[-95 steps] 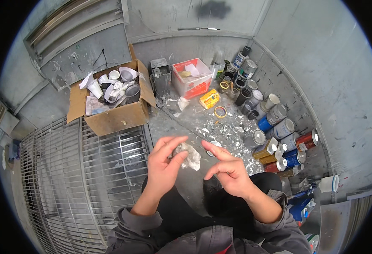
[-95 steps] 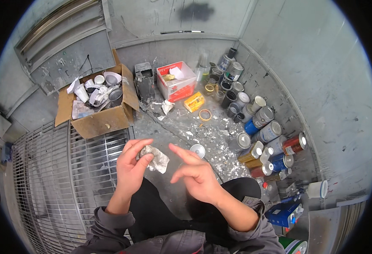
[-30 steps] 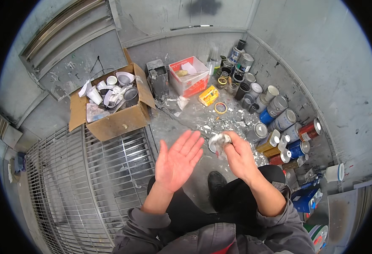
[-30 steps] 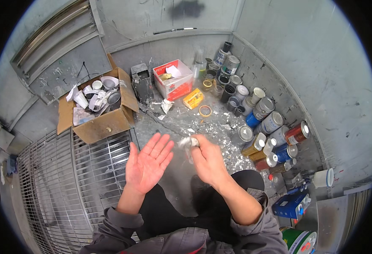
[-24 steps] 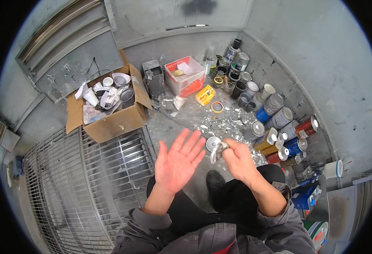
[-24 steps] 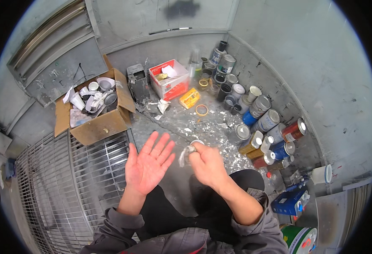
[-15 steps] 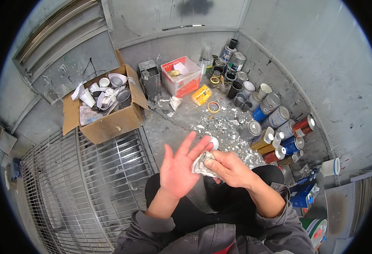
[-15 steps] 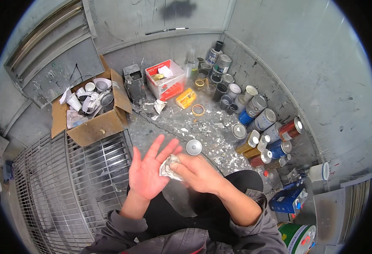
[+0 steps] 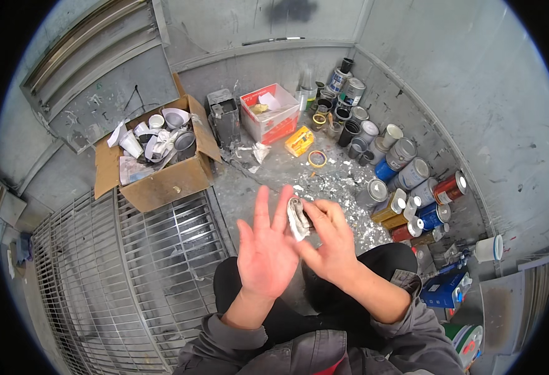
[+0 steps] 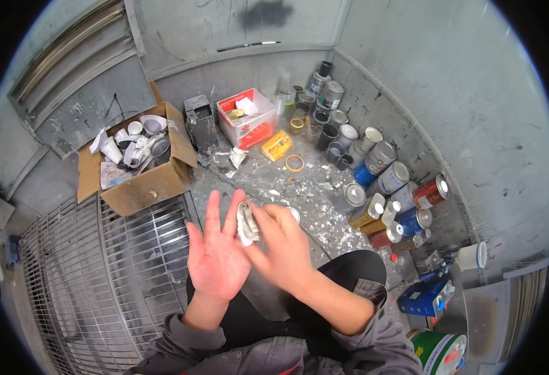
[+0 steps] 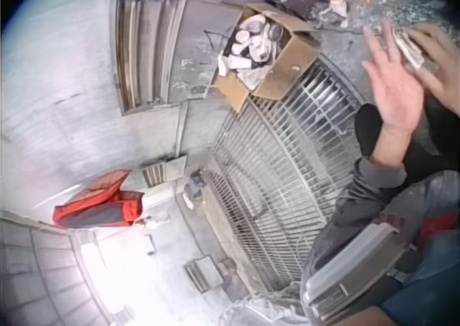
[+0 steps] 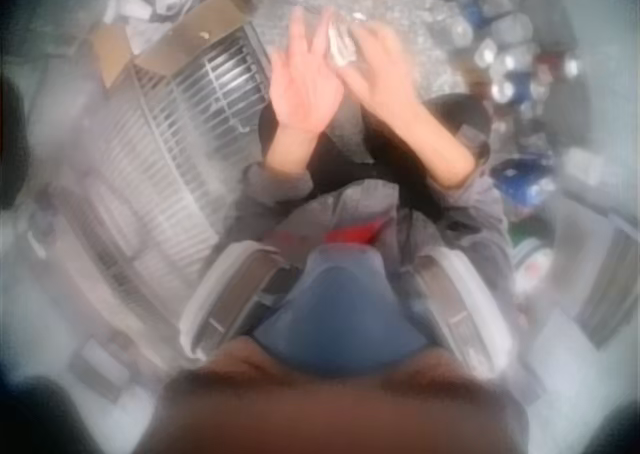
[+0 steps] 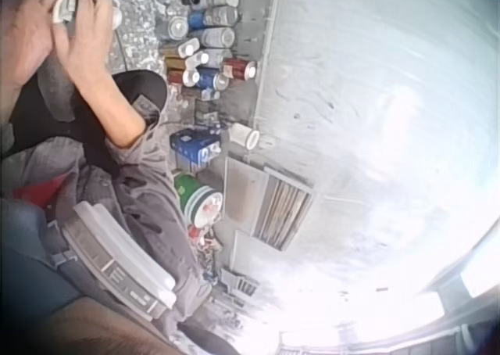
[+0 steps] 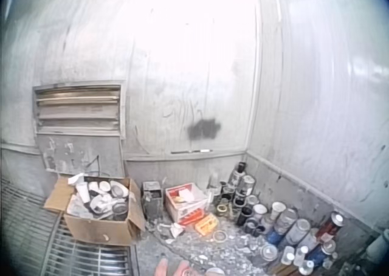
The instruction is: The person sits on the floor in a paint storage area, cleans a metal strip with a cloth, then opens a paint can and uses the metal strip to stir the paint. The person continues to stir the paint and briefly picks up a small container.
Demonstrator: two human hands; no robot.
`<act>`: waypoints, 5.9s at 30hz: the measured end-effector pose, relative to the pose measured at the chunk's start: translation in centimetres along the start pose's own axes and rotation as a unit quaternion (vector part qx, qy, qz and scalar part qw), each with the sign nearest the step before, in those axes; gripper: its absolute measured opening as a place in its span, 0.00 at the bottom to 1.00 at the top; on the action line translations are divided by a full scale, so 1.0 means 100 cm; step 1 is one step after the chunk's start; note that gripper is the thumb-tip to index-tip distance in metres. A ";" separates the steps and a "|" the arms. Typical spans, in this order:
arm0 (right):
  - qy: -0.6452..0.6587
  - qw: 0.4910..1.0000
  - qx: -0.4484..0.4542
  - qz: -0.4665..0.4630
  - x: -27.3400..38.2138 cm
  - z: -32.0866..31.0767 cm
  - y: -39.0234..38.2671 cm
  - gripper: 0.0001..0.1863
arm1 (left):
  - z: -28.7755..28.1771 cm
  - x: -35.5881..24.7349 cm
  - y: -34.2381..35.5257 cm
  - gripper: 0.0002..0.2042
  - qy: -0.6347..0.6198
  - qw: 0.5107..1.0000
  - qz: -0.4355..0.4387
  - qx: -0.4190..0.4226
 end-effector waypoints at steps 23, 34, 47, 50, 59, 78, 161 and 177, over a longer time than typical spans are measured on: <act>-0.072 0.994 0.030 -0.072 -0.010 0.001 0.009 0.19 | -0.012 0.003 0.002 0.37 -0.117 0.990 -0.074 -0.002; -0.058 0.998 0.004 -0.018 -0.017 0.011 -0.012 0.17 | -0.021 0.020 0.006 0.40 0.007 0.996 -0.092 0.005; -0.057 0.998 -0.029 -0.018 -0.018 0.012 -0.062 0.19 | -0.040 0.062 -0.013 0.39 0.029 0.982 -0.185 -0.037; -0.056 0.996 -0.031 -0.057 -0.030 0.016 -0.067 0.20 | -0.043 0.065 -0.017 0.39 0.085 0.978 -0.181 -0.060; 0.429 0.770 -0.052 0.470 -0.112 0.039 -0.024 0.18 | -0.065 0.046 0.000 0.16 0.428 0.891 -0.061 -0.136; 0.383 0.914 0.112 0.070 -0.152 0.024 0.072 0.20 | 0.001 0.009 0.117 0.19 0.441 0.850 -0.039 -0.284; 0.557 0.737 0.101 0.370 -0.205 0.047 0.155 0.13 | -0.057 -0.028 0.210 0.13 0.441 0.872 -0.076 -0.198; 0.570 0.732 0.116 0.355 -0.202 0.047 0.172 0.21 | -0.056 -0.039 0.217 0.09 0.307 0.929 -0.067 -0.196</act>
Point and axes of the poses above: each hand's wrist, its own y-axis towards the middle knuckle, its own z-axis out of the palm, x = y × z, the point moved 2 cm from there along y, towards the middle knuckle, and after that the axes turned 2 degrees about y, right-handed, at the moved point
